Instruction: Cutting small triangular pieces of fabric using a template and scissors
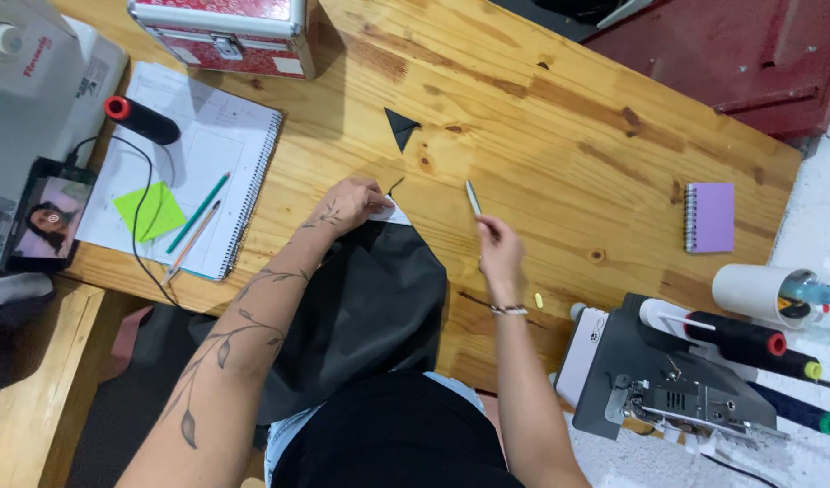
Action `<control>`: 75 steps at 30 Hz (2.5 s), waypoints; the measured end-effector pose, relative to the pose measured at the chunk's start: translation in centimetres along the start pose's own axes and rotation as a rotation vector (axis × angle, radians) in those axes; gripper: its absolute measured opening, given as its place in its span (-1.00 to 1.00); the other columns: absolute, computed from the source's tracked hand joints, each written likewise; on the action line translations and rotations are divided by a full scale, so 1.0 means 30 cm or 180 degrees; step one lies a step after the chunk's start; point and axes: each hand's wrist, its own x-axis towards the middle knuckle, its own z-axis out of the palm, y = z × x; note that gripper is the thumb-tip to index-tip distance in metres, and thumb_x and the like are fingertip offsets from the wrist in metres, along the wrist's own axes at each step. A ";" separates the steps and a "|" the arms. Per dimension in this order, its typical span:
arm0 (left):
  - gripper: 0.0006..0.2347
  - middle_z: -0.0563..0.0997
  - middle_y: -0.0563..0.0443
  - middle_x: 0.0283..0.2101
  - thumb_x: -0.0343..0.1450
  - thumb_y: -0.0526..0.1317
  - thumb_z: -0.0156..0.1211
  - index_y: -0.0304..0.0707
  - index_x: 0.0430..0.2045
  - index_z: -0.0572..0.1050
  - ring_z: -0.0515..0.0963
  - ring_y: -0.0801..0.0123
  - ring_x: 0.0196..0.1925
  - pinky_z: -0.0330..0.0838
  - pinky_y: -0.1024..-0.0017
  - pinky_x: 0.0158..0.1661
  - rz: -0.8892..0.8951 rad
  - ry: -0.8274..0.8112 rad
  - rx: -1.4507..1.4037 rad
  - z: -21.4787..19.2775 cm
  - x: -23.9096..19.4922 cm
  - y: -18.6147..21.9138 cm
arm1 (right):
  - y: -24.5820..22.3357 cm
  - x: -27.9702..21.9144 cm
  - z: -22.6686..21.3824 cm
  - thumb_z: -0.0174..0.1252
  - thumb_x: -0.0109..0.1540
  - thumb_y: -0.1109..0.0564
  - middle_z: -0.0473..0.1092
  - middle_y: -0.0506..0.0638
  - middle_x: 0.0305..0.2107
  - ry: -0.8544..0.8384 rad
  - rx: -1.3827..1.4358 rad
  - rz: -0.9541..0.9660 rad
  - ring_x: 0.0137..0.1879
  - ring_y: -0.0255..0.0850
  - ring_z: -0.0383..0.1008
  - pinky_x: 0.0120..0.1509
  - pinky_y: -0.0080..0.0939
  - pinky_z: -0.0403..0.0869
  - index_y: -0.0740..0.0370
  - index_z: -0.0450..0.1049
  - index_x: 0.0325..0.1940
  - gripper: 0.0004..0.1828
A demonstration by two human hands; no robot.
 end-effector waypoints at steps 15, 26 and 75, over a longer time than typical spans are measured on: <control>-0.89 0.65 0.26 -0.22 0.34 -0.05 0.35 0.28 -0.30 0.67 0.65 0.24 -0.07 0.54 0.29 -0.02 -0.0152 -0.0327 0.0381 -0.053 0.021 0.034 | 0.369 -0.245 -0.265 0.34 0.23 0.23 0.49 0.13 -0.30 0.0808 -0.0506 0.0598 -0.18 -0.11 0.57 -0.06 -0.20 0.54 0.30 0.51 -0.05 -0.76; -0.86 0.62 0.23 -0.27 0.27 0.10 0.38 0.51 -0.33 0.66 0.60 0.26 -0.07 0.48 0.31 0.02 -0.0081 -0.0197 0.0366 -0.039 0.040 -0.030 | -0.093 -0.079 0.310 0.38 0.14 0.23 0.48 -0.06 -0.26 -0.0231 0.0434 -0.1157 -0.11 -0.15 0.61 -0.09 -0.29 0.61 0.05 0.64 -0.16 -0.79; -0.84 0.57 0.17 -0.29 0.31 -0.01 0.29 0.66 -0.35 0.63 0.54 0.27 -0.06 0.44 0.28 0.07 -0.0275 -0.0554 0.0376 -0.079 0.060 -0.023 | -0.173 -0.018 0.542 0.37 -0.02 0.19 0.54 -0.15 -0.52 -0.0555 -0.0161 -0.1279 -0.24 -0.13 0.60 -0.09 -0.17 0.55 -0.11 0.53 -0.39 -0.78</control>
